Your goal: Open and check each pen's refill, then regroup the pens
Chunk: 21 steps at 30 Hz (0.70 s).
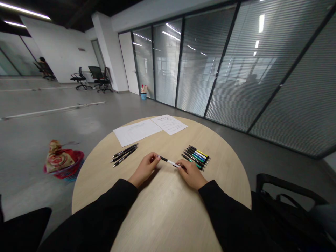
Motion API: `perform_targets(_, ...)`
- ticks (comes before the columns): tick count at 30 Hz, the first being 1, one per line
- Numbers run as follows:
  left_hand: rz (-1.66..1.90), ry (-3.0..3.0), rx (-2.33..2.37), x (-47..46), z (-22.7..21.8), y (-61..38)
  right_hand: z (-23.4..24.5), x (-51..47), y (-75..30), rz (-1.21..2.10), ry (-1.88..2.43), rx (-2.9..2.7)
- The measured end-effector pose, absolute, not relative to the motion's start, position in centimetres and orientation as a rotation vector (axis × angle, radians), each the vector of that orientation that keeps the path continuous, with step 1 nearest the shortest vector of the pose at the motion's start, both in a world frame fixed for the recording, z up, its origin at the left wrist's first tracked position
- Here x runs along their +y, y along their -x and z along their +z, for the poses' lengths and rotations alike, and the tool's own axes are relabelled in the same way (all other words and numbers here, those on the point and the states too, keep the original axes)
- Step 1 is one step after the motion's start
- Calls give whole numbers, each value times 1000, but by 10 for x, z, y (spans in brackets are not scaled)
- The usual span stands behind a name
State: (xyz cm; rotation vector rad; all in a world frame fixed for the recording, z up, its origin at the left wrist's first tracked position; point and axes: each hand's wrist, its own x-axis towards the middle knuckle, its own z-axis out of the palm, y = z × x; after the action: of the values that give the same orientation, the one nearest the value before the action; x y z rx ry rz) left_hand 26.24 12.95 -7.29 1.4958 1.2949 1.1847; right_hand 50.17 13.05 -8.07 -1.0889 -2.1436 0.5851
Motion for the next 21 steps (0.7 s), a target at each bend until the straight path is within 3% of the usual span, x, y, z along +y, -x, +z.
perform_targets(21,1073,-1422,1064,114,-61,-281,-75,94,-469,345,796,-2484)
